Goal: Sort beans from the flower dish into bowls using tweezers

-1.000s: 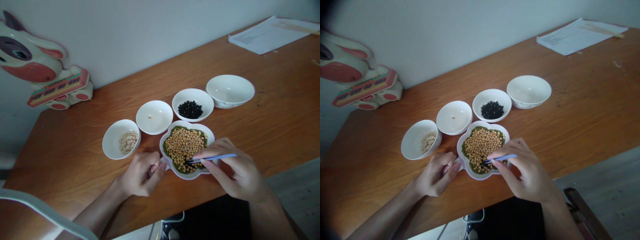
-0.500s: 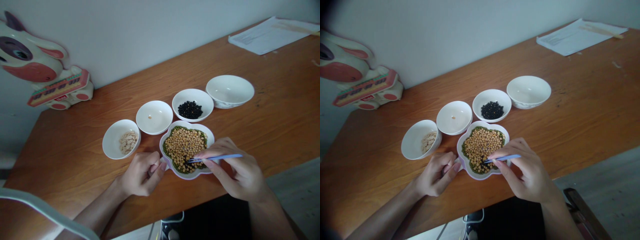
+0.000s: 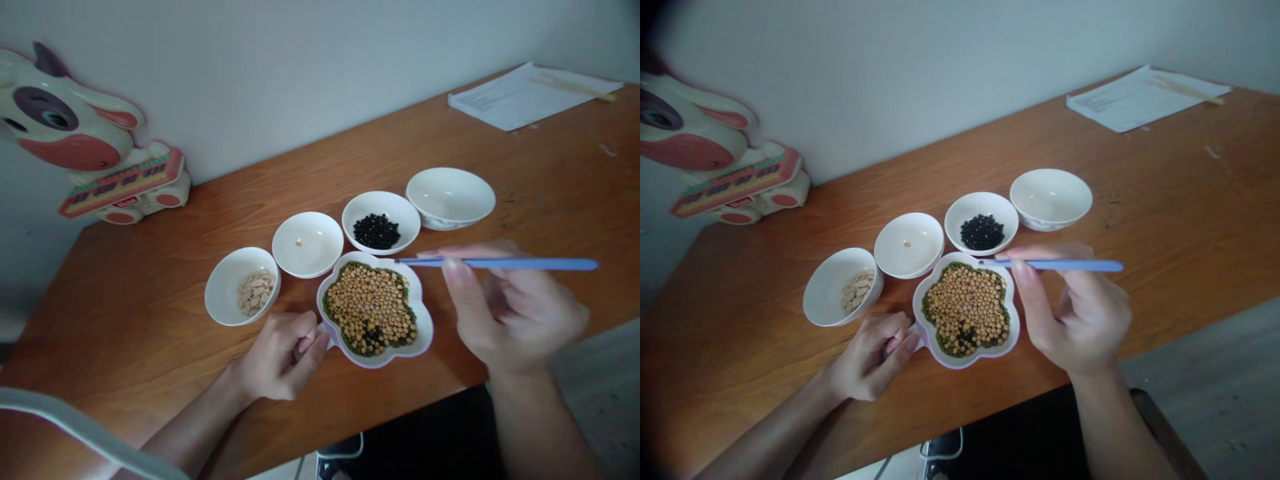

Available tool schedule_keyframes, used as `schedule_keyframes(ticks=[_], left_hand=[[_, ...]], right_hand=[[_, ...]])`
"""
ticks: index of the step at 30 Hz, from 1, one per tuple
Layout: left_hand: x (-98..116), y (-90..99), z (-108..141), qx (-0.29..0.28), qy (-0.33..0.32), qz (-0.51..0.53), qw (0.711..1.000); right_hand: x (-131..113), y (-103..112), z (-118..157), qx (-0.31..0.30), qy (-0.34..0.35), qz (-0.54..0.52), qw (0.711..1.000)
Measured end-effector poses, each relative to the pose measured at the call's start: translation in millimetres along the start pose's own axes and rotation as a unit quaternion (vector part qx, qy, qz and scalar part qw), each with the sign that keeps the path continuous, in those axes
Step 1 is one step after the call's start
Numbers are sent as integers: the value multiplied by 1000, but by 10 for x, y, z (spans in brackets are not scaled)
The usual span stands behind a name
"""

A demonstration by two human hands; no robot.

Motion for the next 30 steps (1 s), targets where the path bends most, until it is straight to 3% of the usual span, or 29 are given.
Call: schedule_keyframes(ticks=[2,5,8,13,15,19,30], left_hand=[[2,3,-1,2,-1,-6,1000],[7,9,-1,6,0,-10,1000],[6,6,-1,5,2,-5,1000],[17,10,-8,7,-6,0,1000],[12,8,-11,5,-2,5,1000],[10,13,-9,6,1,7,1000],[12,8,-13,3,-1,1,1000]], right_hand=[[16,-29,-101,26,7,55,998],[32,-151,-149,3,20,85,996],[25,-141,-59,-12,26,94,995],[-26,-86,226,-64,16,-24,998],[-79,-150,319,-111,18,-74,991],[-209,-303,386,-190,57,-74,977],[-262,-398,387,-219,89,-54,970]])
Point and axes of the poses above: each hand's wrist, its own z-axis away from the middle knuckle, its own y-axis out of the back of the hand, x = y × z, the point moved 10 cm from there along -z, towards the middle knuckle, and after that the axes turned 5 degrees about y, right-handed, at the moved point
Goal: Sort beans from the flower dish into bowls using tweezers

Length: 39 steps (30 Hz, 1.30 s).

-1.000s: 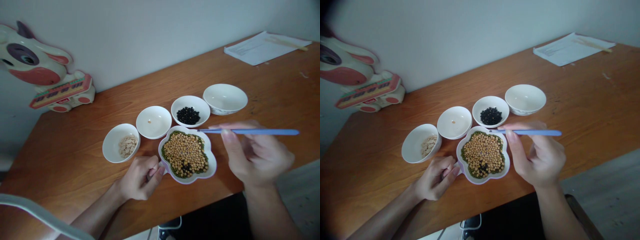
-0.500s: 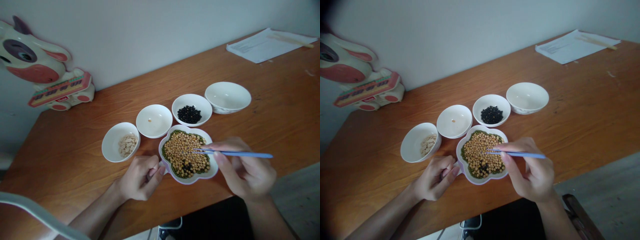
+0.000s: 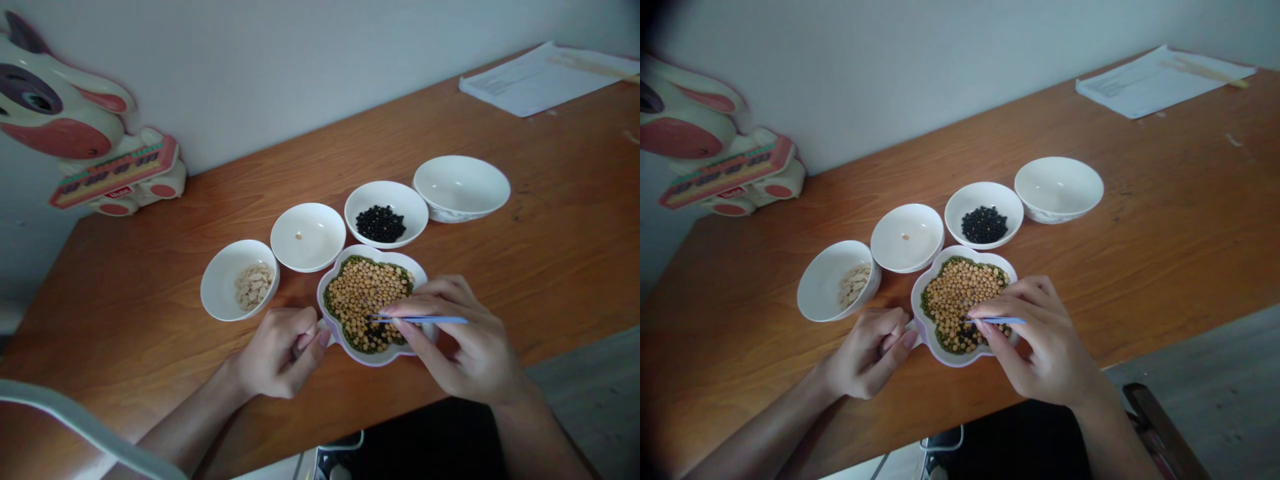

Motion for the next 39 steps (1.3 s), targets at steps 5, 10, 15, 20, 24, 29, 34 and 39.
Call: schedule_keyframes(ticks=[5,10,15,20,24,29,34,39], left_hand=[[11,3,-8,3,-1,3,1000],[-5,1,-2,1,2,-1,1000],[-9,-1,7,0,-1,0,1000],[-23,-6,8,-1,4,1,1000],[-20,-12,1,-4,6,3,1000],[-3,-4,-7,1,5,11,1000],[2,-4,0,0,-3,6,1000],[-15,-3,15,1,1,1,1000]], right_hand=[[0,-5,-26,2,-2,5,1000],[-6,7,-22,4,-3,6,1000],[3,7,-7,5,-5,1,1000],[7,15,2,8,-2,6,1000],[11,14,-5,6,-6,12,1000],[1,11,-17,9,-4,3,1000],[-2,8,-9,9,1,6,1000],[4,68,32,29,-1,-5,1000]])
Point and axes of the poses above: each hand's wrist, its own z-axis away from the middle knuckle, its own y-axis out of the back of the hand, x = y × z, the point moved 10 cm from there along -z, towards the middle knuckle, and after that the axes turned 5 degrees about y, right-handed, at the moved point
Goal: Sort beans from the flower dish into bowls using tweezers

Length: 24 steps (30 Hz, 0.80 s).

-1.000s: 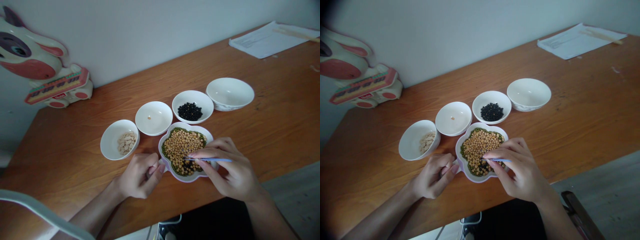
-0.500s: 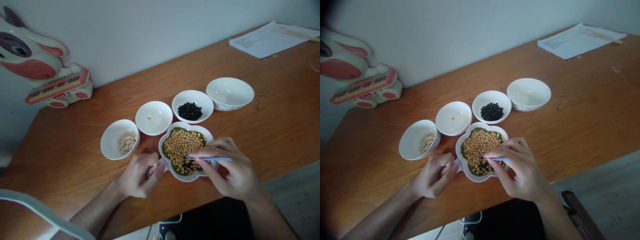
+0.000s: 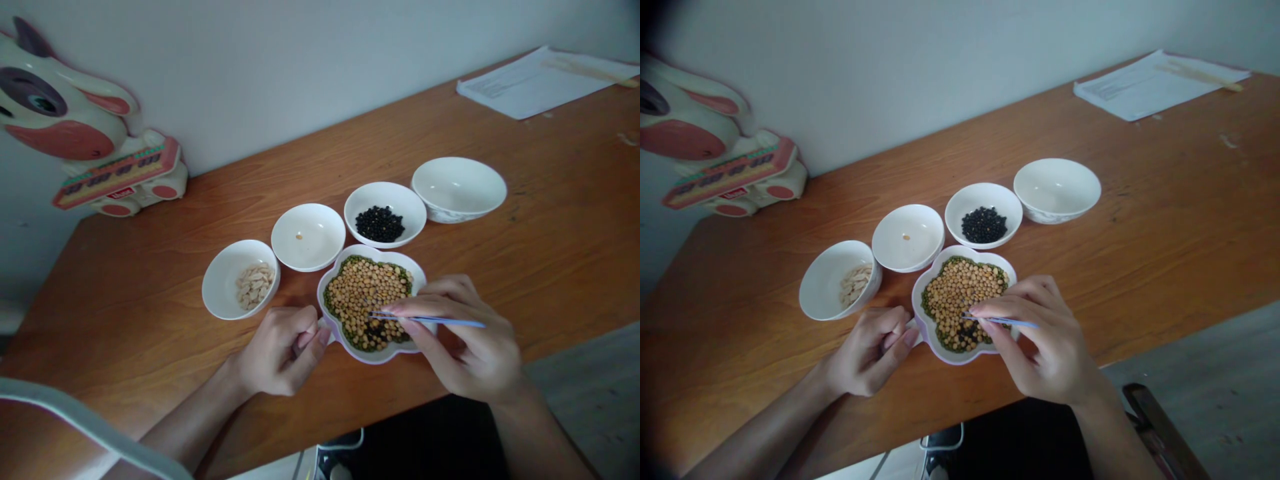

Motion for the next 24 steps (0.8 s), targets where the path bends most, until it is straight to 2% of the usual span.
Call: schedule_keyframes(ticks=[4,8,10,12,15,20,22,24], left_hand=[[3,-2,2,0,0,5,1000],[11,-2,-3,0,-5,7,1000],[2,-2,-3,1,-5,4,1000],[-4,-6,0,1,-6,1,1000],[3,-8,8,1,-11,-3,1000],[2,-5,15,-2,-6,8,1000],[-5,-2,15,-2,-2,8,1000],[-8,-3,14,-3,0,7,1000]], right_hand=[[16,189,21,84,-10,28,996],[20,433,-62,201,-25,95,975],[79,484,-161,226,-50,114,966],[206,473,-261,217,-96,127,963],[290,447,-317,211,-111,143,961],[298,426,-88,202,-104,84,970],[239,371,7,160,-73,40,984],[158,271,76,86,-38,15,995]])
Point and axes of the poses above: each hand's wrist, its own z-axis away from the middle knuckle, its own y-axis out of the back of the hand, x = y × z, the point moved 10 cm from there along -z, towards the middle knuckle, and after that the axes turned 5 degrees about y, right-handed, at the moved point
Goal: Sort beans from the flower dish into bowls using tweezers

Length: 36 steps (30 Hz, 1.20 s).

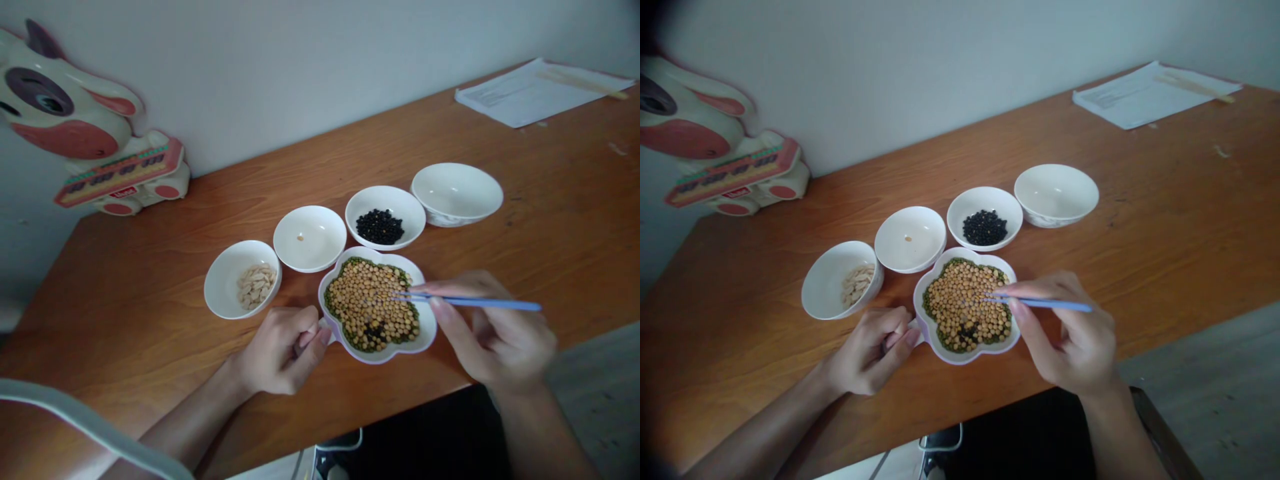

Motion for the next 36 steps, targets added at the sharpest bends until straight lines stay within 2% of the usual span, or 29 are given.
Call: schedule_keyframes(ticks=[2,4,13,25,31,36], left_hand=[[8,-1,-6,0,-1,3,1000],[21,2,-14,2,-4,6,1000],[40,12,-31,10,-8,1,1000],[44,16,-35,11,-4,-4,1000],[47,13,-27,9,-6,-7,1000],[38,6,-29,5,-7,-6,1000]], right_hand=[[-58,-52,69,-53,21,-25,998],[-90,-63,95,-74,30,-37,996],[-105,-192,27,-102,48,-12,994],[-114,-187,19,-103,46,-5,994],[-84,-95,30,-63,32,-6,997],[-64,95,-44,64,23,42,997]])
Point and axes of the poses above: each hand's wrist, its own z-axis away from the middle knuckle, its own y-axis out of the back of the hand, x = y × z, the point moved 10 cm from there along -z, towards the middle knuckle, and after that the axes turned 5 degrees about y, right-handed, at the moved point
